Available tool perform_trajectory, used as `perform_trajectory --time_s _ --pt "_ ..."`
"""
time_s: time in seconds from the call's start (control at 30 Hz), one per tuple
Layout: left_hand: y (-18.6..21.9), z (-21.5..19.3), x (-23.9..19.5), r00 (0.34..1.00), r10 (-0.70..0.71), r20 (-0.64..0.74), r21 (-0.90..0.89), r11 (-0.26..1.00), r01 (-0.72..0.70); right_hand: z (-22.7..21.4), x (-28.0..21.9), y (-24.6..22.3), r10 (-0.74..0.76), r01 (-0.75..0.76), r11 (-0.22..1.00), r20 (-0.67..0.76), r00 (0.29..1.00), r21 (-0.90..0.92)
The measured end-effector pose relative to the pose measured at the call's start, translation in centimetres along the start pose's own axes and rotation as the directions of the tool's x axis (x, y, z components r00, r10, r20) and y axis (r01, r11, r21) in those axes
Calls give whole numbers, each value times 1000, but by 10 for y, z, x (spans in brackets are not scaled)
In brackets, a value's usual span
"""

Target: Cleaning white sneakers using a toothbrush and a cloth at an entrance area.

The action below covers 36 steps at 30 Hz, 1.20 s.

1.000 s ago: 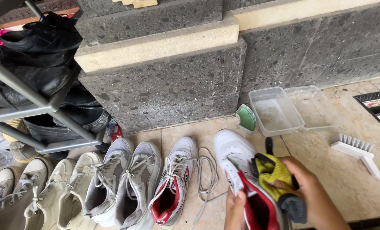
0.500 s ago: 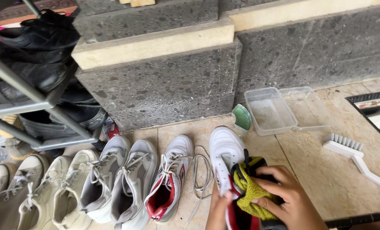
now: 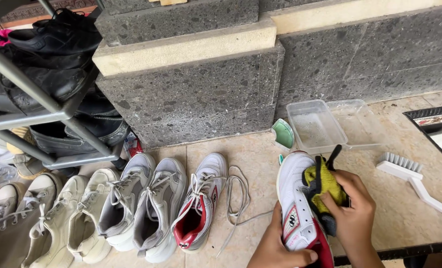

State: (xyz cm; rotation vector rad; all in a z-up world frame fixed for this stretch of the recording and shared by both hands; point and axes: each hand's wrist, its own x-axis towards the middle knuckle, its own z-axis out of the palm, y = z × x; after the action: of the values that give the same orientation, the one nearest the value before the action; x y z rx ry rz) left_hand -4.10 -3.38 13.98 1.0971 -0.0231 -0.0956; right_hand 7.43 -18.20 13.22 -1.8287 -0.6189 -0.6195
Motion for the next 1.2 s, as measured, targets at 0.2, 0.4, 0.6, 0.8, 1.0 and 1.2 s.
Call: perform_trajectory --time_s 0.2,0.4,0.6,0.8,1.0,1.2 --pt "-21 -7 9 985 155 -80 -95 982 -163 -27 14 5 62 -16 994 444 894 -105" --pt "-30 -7 15 982 167 -91 -62 983 -173 -55 20 17 152 -198 980 625 766 4" --pt "8 6 2 995 -55 81 44 998 52 -37 16 16 -39 79 987 267 963 -140" --pt "14 17 2 962 -271 22 59 961 269 -36 21 38 -38 57 978 95 995 -202" --pt "-80 -33 26 952 147 -270 -332 914 -235 -27 16 31 238 -272 962 434 869 15" --pt "-62 -54 13 957 280 -70 -164 944 -288 1 -6 12 364 -398 906 215 906 145"
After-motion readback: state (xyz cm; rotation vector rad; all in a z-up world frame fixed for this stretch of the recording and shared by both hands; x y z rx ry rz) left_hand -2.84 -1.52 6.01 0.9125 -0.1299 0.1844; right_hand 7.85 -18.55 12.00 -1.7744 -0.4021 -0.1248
